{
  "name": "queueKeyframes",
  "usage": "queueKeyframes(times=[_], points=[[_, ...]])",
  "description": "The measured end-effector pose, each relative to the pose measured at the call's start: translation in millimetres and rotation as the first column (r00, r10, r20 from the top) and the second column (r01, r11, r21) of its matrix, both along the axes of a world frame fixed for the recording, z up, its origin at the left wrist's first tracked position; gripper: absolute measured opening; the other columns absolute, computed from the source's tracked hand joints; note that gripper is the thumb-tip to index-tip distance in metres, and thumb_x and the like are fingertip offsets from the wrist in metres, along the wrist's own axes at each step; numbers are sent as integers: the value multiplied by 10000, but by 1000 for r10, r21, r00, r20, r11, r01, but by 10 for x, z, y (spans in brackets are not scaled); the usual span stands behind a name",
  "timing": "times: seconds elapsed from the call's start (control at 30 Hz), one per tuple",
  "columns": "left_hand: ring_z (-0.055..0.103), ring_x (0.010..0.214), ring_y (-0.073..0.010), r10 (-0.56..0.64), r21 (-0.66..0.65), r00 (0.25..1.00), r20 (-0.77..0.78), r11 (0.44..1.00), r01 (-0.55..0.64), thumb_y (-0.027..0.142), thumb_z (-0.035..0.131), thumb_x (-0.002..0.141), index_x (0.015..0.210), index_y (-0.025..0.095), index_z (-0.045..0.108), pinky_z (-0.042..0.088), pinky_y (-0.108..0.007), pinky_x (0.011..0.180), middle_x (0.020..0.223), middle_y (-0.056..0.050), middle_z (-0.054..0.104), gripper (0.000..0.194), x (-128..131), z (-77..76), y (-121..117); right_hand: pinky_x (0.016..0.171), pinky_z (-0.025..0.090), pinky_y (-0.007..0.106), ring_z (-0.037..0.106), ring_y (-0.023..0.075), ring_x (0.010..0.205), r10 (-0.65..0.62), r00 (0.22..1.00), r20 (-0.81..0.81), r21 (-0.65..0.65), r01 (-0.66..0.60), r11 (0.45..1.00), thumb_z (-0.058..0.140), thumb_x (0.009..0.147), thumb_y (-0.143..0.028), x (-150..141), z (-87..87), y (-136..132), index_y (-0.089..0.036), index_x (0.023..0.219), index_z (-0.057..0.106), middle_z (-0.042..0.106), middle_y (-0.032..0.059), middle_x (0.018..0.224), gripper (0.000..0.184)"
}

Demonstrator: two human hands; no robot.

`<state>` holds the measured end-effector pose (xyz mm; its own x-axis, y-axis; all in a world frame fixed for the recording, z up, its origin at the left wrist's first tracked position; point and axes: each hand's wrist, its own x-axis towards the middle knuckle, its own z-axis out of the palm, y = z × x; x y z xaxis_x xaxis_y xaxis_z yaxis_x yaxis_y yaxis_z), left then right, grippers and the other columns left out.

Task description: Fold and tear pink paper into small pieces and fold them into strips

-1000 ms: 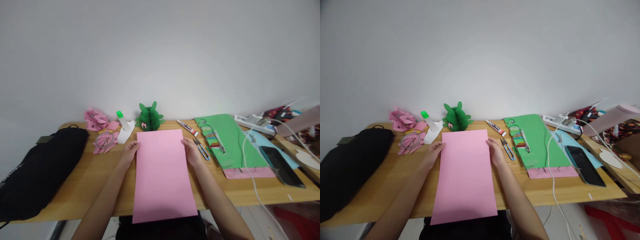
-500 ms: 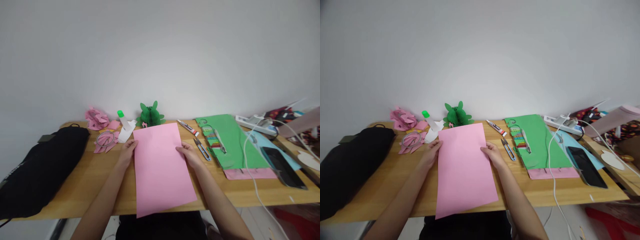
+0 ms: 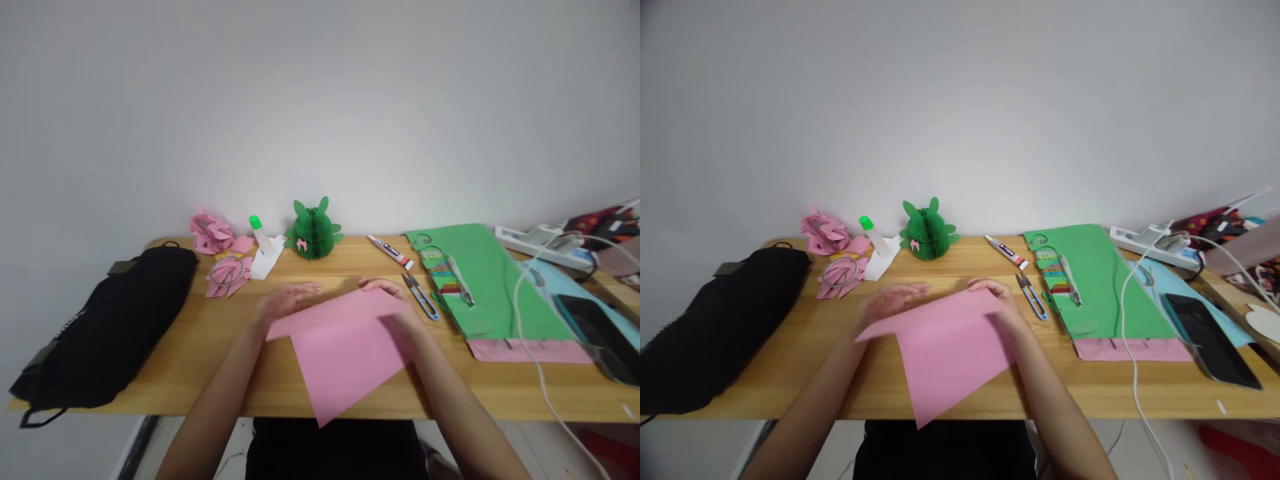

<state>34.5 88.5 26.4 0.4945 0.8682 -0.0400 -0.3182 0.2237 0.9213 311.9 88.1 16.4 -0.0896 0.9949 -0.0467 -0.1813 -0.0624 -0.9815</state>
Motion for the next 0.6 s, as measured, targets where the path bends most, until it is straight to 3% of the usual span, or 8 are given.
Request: queueKeyframes(times=[0.13,0.3,0.37,0.47,0.6], points=[[418,1318,-340,-325,-68,943,-68,945,320,394,785,655,1292,247,552,346,-480,1055,1397,-74,518,694,65,51,-92,837,470,345,610,256,1011,49,999,-2,37,-49,998,848,501,-345,-26,103,-24,-227,660,751,693,76,1001,221],[311,1372,-363,-561,-96,813,-156,828,553,266,822,616,1414,226,363,318,-510,1073,1518,-128,323,921,74,71,-134,822,488,321,643,203,943,5,996,-87,-5,-5,1000,824,580,-340,-127,106,-60,-286,965,731,708,33,1006,399],[304,1371,-368,-515,-88,835,-194,857,508,229,833,586,1403,215,372,306,-511,1079,1502,-135,342,938,61,71,-128,774,498,293,655,173,880,-39,989,-139,-41,34,999,808,616,-342,-137,72,-55,-300,1029,700,711,15,993,429],[331,1352,-366,-312,-78,933,-179,950,303,224,840,557,1370,226,412,334,-492,1063,1472,-120,391,919,35,56,-129,760,505,286,659,153,827,-125,967,-224,-92,106,990,738,689,-449,-82,30,-10,-292,1028,675,714,7,938,379],[415,1288,-356,-119,-77,980,-160,991,108,275,802,603,1365,269,389,440,-438,965,1411,-86,466,867,15,23,-144,767,519,327,668,168,780,-174,941,-292,-158,132,979,618,749,-576,42,25,61,-278,994,652,717,5,852,387]])
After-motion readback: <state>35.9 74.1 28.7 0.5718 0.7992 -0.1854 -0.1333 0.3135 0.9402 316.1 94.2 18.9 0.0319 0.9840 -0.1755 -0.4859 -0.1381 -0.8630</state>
